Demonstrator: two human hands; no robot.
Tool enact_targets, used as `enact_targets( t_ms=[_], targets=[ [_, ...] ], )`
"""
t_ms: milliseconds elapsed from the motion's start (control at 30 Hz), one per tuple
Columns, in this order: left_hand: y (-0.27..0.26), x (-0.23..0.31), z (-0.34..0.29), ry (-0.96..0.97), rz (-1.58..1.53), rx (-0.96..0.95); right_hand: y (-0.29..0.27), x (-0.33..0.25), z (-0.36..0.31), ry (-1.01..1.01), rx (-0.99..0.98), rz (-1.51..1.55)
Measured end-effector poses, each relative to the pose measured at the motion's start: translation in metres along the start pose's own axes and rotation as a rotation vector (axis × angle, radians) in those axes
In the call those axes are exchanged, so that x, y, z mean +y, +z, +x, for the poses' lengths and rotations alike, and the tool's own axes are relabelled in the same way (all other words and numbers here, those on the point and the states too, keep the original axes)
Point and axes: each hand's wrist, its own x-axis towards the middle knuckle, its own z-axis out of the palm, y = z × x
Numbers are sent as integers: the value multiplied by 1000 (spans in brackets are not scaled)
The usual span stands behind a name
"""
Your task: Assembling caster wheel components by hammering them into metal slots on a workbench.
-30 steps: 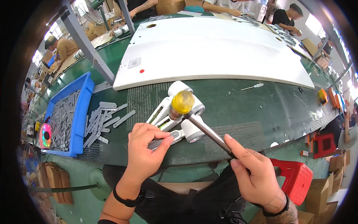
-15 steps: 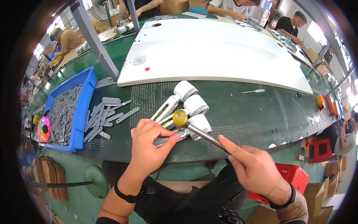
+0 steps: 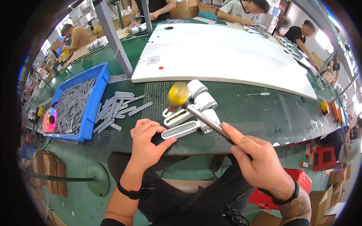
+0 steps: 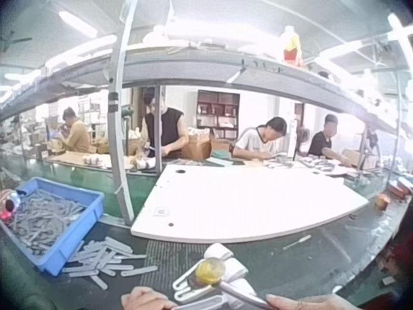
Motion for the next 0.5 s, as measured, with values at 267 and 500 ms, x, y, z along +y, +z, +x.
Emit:
enact_targets(
  t_ms=[267, 500],
  targets=[
    [1, -10, -3, -31, -5, -29, 8, -18, 0, 44, -55, -37],
    [7, -9, -1, -55, 15, -32, 20, -22, -2, -42, -126, -131]
  ],
)
